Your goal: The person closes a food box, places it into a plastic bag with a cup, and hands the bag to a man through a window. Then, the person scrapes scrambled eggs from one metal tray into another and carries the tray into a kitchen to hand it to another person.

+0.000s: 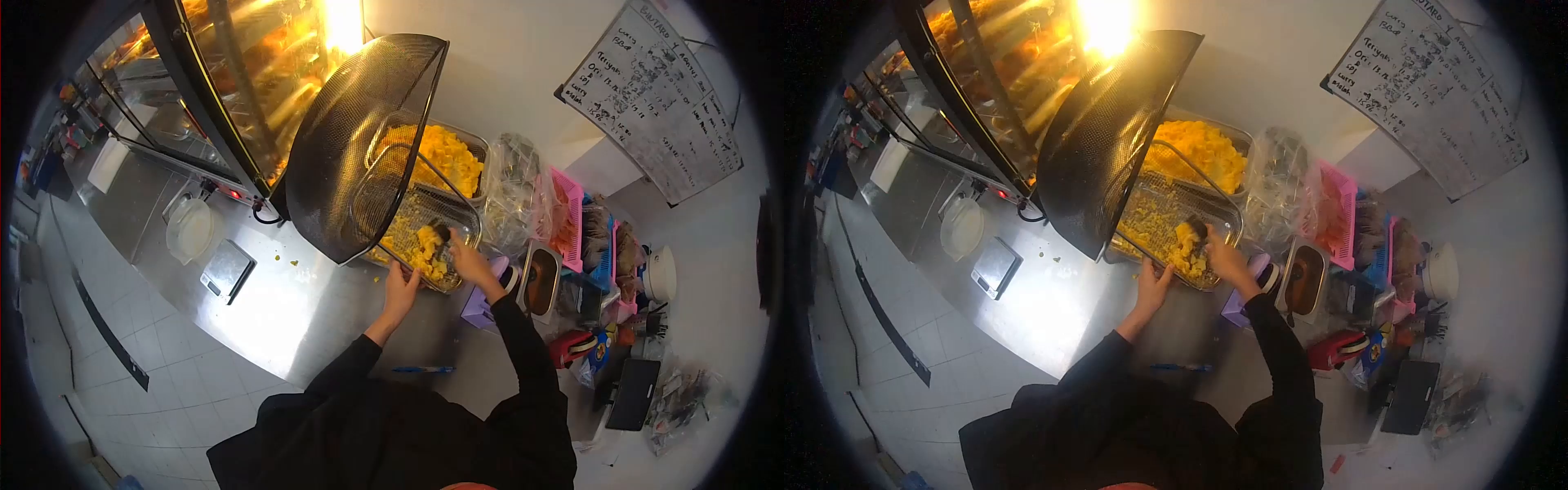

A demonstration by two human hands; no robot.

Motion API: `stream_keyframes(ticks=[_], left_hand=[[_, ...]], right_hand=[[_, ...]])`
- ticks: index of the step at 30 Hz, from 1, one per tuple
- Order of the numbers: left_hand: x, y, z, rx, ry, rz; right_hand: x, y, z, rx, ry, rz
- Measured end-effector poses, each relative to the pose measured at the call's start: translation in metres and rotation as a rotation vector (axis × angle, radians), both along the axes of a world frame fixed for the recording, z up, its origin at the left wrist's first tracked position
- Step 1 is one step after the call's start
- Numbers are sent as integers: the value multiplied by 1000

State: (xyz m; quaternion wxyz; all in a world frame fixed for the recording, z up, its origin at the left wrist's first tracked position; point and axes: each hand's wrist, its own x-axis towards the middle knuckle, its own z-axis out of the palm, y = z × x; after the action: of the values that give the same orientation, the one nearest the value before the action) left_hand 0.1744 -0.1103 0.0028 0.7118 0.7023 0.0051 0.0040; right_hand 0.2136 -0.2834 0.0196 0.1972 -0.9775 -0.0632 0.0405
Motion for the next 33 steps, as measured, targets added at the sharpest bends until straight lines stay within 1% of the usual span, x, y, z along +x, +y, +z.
stream_keyframes(ticks=[1, 2, 3, 5, 6, 8, 11, 12, 14, 15, 17, 18, 20, 21, 23, 24, 26, 27, 29, 32, 33], left_hand=[[1, -2, -1, -98, 6, 10], [2, -4, -2, -194, 14, 21], [2, -4, 0, -289, 23, 34], [0, 0, 4, -153, 7, 31], [0, 0, 6, -88, -3, 25], [1, 1, 0, -113, 22, -8], [2, -4, -9, -165, 49, -21], [2, -5, -10, -180, 53, -19], [3, -2, -4, 1, -65, 5], [4, 0, 0, 89, -125, 22], [4, 1, 6, 118, -86, 19], [3, 2, 7, 132, -63, 18], [3, 3, 9, 164, -101, 14], [5, 3, 9, 179, -122, 10], [7, 1, 10, 97, -69, -12], [7, -1, 10, 56, -38, -25], [6, 0, 24, 208, -115, 19], [6, 0, 29, 284, -150, 42], [11, 2, 30, 270, -149, 5], [19, 8, 30, 207, -94, -66], [19, 10, 30, 179, -65, -92]], right_hand=[[-5, 20, 31, -28, 249, -59], [-10, 22, 17, -114, 155, 14], [-14, 24, 16, -158, 148, 45], [-25, 25, 17, -244, 140, 103], [-32, 23, 16, -232, 146, 120], [-45, 16, 17, -215, 158, 151], [-49, 20, 47, -102, 434, 122], [-48, 14, 39, 36, 409, 159], [-41, -5, 5, 312, 345, 236], [-38, -11, -9, 365, 356, 264], [-31, -18, -28, 468, 383, 329], [-29, -16, -23, 476, 458, 286], [-28, -8, -2, 490, 606, 195], [-26, -10, -8, 432, 482, 268], [-27, -13, -26, 314, 231, 401], [-26, -11, -18, 267, 327, 345], [-28, 9, 22, 176, 527, 229], [-29, 15, 40, 144, 544, 225], [-29, 24, 63, 83, 579, 219], [-22, -9, 1, 315, 64, 524], [-21, -13, 2, 380, 214, 498]])
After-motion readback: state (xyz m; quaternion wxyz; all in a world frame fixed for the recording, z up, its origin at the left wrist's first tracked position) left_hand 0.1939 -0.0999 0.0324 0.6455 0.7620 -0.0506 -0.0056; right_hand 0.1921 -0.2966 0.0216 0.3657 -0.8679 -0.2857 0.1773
